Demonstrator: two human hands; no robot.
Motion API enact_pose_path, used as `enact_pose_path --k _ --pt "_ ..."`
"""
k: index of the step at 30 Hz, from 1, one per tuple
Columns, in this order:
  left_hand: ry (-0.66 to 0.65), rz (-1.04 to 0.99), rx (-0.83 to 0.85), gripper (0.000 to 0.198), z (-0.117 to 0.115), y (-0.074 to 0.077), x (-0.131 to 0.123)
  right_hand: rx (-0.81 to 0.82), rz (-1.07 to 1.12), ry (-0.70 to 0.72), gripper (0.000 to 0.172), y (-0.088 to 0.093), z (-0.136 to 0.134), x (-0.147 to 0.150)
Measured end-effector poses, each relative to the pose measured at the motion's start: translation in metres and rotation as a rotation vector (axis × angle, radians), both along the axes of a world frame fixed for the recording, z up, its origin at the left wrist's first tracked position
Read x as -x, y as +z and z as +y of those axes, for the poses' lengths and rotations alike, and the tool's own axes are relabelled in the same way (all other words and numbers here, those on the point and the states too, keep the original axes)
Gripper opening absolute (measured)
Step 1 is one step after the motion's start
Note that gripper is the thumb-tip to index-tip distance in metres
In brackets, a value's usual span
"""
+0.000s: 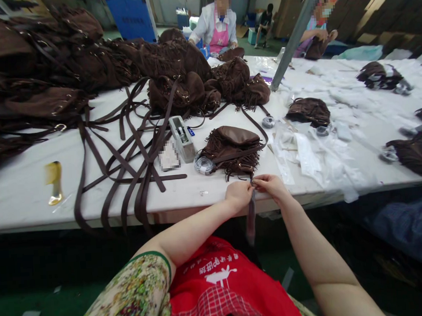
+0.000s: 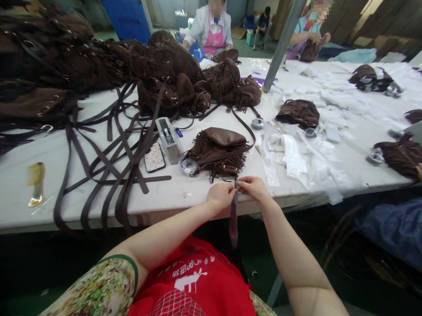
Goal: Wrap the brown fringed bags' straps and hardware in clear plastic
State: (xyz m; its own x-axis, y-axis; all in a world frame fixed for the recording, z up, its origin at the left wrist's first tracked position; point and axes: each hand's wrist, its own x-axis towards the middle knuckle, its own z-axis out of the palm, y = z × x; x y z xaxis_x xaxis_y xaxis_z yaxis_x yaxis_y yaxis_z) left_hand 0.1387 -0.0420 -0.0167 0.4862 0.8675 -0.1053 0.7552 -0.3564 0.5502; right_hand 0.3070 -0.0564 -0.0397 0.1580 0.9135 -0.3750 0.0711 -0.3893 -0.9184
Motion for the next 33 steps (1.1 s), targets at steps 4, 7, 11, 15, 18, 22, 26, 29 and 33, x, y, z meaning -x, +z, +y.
enact_pose_path --k 4,7,11,15,18,22,26,29,33 --pt "0.079 -0.035 -0.067 0.032 0.018 -0.003 0.000 -0.017 -0.123 0.087 0.024 -0.003 0.006 0.002" --pt "0.026 -0.056 -0.123 0.029 0.029 -0.005 0.001 -0.169 -0.304 -0.022 0.029 -0.008 0.021 -0.004" --pt "-0.052 -0.020 -0.215 0.026 0.031 -0.010 -0.003 -0.250 -0.220 0.035 0.029 -0.015 0.039 -0.012" --pt "-0.085 0.057 -0.325 0.030 0.031 -0.016 -0.012 -0.239 -0.089 0.077 0.025 -0.021 0.043 -0.014" --pt "-0.064 0.087 -0.349 0.033 0.035 -0.019 -0.019 -0.236 -0.084 0.081 0.027 -0.021 0.043 -0.015" --pt "0.002 0.103 -0.295 0.036 0.041 -0.018 -0.024 -0.226 -0.145 0.083 0.030 -0.010 0.035 -0.012" --pt "0.005 0.005 -0.243 0.037 0.042 -0.013 -0.015 -0.293 -0.316 0.021 0.032 0.008 -0.012 -0.005" --pt "0.075 -0.127 -0.228 0.038 0.030 -0.011 0.002 -0.187 -0.406 0.124 0.030 0.009 -0.063 0.002" --pt "0.024 -0.224 -0.140 0.040 -0.005 -0.012 0.034 -0.006 -0.400 0.370 0.034 -0.017 -0.104 0.020"
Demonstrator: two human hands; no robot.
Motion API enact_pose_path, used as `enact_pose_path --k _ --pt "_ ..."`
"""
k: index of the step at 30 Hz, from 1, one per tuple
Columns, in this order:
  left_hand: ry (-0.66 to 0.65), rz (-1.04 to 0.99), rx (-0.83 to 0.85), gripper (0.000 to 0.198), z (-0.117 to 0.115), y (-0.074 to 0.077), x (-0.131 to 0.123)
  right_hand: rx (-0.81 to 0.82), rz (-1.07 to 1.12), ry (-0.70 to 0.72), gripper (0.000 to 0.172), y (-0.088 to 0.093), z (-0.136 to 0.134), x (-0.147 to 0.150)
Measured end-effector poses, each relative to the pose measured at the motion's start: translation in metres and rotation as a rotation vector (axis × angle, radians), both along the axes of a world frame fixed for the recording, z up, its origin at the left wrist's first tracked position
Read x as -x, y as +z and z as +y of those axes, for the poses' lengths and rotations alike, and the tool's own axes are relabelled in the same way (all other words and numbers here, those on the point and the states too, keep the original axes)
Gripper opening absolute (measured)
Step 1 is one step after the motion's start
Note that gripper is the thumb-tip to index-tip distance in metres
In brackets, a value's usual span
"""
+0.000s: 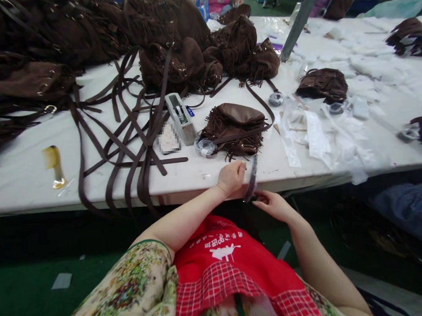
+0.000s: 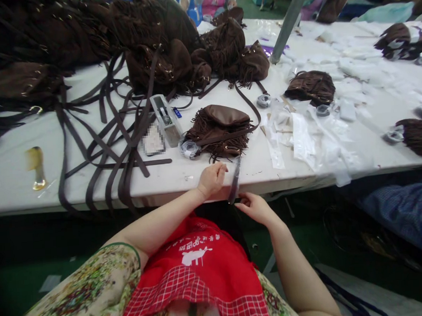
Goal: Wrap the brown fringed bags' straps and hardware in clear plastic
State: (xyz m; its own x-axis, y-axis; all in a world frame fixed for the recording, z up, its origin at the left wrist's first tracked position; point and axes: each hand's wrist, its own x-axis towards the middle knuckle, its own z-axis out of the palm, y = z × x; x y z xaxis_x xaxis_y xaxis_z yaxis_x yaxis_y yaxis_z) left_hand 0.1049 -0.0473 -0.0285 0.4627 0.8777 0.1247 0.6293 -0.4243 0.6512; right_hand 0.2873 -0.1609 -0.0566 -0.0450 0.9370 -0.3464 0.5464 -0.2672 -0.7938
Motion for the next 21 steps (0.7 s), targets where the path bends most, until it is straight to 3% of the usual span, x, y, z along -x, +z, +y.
enact_pose_path --k 3,6,7,11,14,17,19,21 --pt "-0.201 0.087 0.122 0.042 -0.031 0.001 0.028 0.039 0.072 -0.046 0.040 -0.019 -0.001 0.016" --pt "-0.333 0.234 0.230 0.034 -0.059 0.000 0.052 0.071 0.195 -0.091 0.034 -0.021 0.009 0.032" --pt "-0.323 0.267 0.245 0.035 -0.067 -0.001 0.058 0.096 0.239 -0.098 0.034 -0.018 0.012 0.037" --pt "-0.133 0.245 0.304 0.076 -0.091 -0.009 0.070 0.195 0.450 -0.152 0.041 0.000 0.019 0.061" --pt "-0.001 0.145 0.348 0.058 -0.094 -0.010 0.074 0.212 0.529 -0.191 0.044 0.012 0.021 0.070" --pt "0.051 -0.002 0.316 0.035 -0.087 -0.004 0.080 0.177 0.402 -0.192 0.048 0.025 0.017 0.069" --pt "0.062 -0.106 0.341 0.028 -0.081 0.002 0.084 -0.002 0.209 -0.192 0.045 0.036 0.011 0.067" --pt "0.057 -0.239 0.485 0.024 -0.075 0.009 0.086 -0.247 0.011 -0.113 0.033 0.046 0.005 0.068"
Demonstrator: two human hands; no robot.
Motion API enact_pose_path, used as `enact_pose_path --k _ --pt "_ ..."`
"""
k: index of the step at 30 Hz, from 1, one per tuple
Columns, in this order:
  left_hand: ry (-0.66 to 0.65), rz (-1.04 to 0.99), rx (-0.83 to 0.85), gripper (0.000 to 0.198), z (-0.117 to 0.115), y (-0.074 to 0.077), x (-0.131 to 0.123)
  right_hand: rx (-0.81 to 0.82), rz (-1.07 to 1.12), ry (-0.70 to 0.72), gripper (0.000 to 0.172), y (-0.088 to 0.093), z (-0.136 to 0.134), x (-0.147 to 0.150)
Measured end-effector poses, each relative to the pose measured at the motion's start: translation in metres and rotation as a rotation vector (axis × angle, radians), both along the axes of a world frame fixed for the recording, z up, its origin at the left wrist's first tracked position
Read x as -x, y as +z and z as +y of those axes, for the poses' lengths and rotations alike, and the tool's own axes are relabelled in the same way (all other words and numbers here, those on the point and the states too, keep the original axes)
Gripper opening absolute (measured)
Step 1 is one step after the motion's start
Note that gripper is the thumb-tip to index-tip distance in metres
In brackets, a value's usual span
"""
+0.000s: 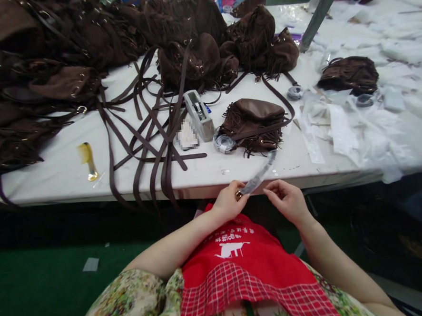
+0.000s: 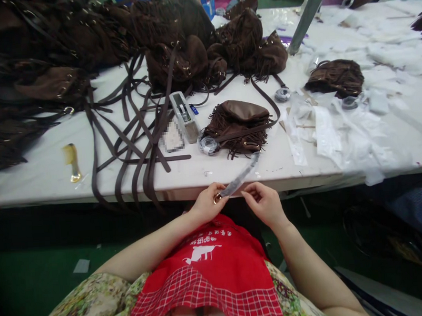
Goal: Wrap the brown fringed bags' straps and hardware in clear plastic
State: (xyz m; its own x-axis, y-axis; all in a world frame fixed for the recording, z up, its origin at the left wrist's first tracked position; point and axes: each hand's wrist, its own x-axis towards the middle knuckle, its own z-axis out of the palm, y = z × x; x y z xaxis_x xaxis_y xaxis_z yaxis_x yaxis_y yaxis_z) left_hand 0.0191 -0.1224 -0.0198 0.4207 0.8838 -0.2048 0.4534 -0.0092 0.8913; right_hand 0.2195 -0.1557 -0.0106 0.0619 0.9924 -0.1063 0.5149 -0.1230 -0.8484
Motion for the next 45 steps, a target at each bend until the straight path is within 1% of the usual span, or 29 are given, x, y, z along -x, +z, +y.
enact_pose_path --k 1,3,4,5,6,7,9,11,12,13,15,17,20,22,23,25,27,29,30,31,33,35,36,38,39,41,42,44,45 --pt "-0.001 -0.082 0.102 0.024 0.002 0.004 -0.001 -0.094 -0.097 0.062 0.032 0.003 -0.002 0.002" --pt "-0.029 -0.246 0.287 0.029 0.007 0.013 -0.004 -0.193 -0.245 0.183 0.039 0.005 -0.003 0.006" --pt "-0.055 -0.316 0.344 0.033 0.009 0.018 -0.006 -0.212 -0.298 0.204 0.036 0.004 -0.002 0.007" --pt "-0.077 -0.371 0.364 0.036 0.012 0.024 -0.008 -0.223 -0.336 0.190 0.031 0.003 -0.001 0.008" --pt "-0.089 -0.406 0.347 0.038 0.015 0.029 -0.010 -0.224 -0.357 0.150 0.026 0.001 0.001 0.008" --pt "-0.088 -0.418 0.293 0.039 0.019 0.033 -0.012 -0.215 -0.360 0.098 0.025 0.001 0.003 0.007" --pt "-0.062 -0.372 0.098 0.037 0.026 0.037 -0.016 -0.172 -0.325 0.018 0.033 0.001 0.006 0.005" --pt "-0.047 -0.282 -0.104 0.032 0.032 0.035 -0.023 -0.132 -0.262 -0.008 0.039 0.005 0.007 0.003" --pt "-0.056 -0.248 -0.154 0.029 0.035 0.033 -0.028 -0.123 -0.235 -0.008 0.041 0.007 0.007 0.003" --pt "-0.065 -0.234 -0.158 0.025 0.037 0.029 -0.033 -0.121 -0.215 -0.003 0.041 0.009 0.007 0.003" --pt "-0.061 -0.276 -0.070 0.025 0.041 0.020 -0.044 -0.125 -0.164 0.002 0.037 0.009 0.005 0.002" --pt "-0.041 -0.360 0.055 0.032 0.046 0.012 -0.052 -0.123 -0.060 -0.042 0.033 0.005 0.000 -0.001" --pt "-0.025 -0.455 0.224 0.037 0.055 0.006 -0.054 -0.137 0.068 -0.214 0.035 -0.004 -0.006 -0.010" --pt "-0.062 -0.477 0.323 0.038 0.061 0.007 -0.052 -0.178 0.034 -0.282 0.033 -0.008 -0.007 -0.016" --pt "-0.089 -0.479 0.362 0.037 0.064 0.007 -0.051 -0.219 -0.014 -0.276 0.030 -0.008 -0.007 -0.018" --pt "-0.163 -0.459 0.426 0.034 0.067 0.009 -0.049 -0.331 -0.136 -0.187 0.027 -0.005 -0.002 -0.021" --pt "-0.226 -0.418 0.485 0.030 0.067 0.011 -0.051 -0.432 -0.267 -0.027 0.031 0.000 0.004 -0.022" --pt "-0.263 -0.378 0.534 0.026 0.065 0.013 -0.054 -0.476 -0.376 0.128 0.034 0.004 0.010 -0.022" --pt "-0.269 -0.370 0.547 0.025 0.063 0.016 -0.055 -0.482 -0.416 0.172 0.034 0.006 0.012 -0.022" --pt "-0.269 -0.374 0.552 0.025 0.062 0.018 -0.056 -0.488 -0.439 0.185 0.031 0.008 0.014 -0.022" --pt "-0.256 -0.407 0.541 0.029 0.062 0.024 -0.056 -0.494 -0.426 0.128 0.025 0.009 0.016 -0.021" --pt "-0.207 -0.421 0.451 0.032 0.063 0.028 -0.054 -0.462 -0.335 0.029 0.023 0.008 0.019 -0.020" --pt "-0.163 -0.395 0.346 0.030 0.064 0.029 -0.052 -0.429 -0.263 -0.019 0.024 0.007 0.021 -0.018" --pt "-0.106 -0.281 0.026 0.022 0.065 0.029 -0.047 -0.322 -0.053 -0.113 0.027 0.002 0.026 -0.015" --pt "-0.113 -0.214 -0.151 0.018 0.066 0.029 -0.045 -0.242 0.085 -0.161 0.029 -0.002 0.029 -0.014" --pt "-0.189 -0.100 -0.430 0.018 0.065 0.027 -0.042 -0.028 0.387 -0.244 0.030 -0.008 0.037 -0.011" --pt "-0.238 -0.053 -0.515 0.021 0.065 0.027 -0.042 0.095 0.529 -0.271 0.029 -0.011 0.040 -0.011" --pt "-0.319 0.039 -0.614 0.030 0.064 0.027 -0.043 0.306 0.736 -0.281 0.025 -0.015 0.046 -0.011" --pt "-0.357 0.084 -0.641 0.034 0.064 0.027 -0.045 0.374 0.794 -0.268 0.024 -0.016 0.048 -0.011"
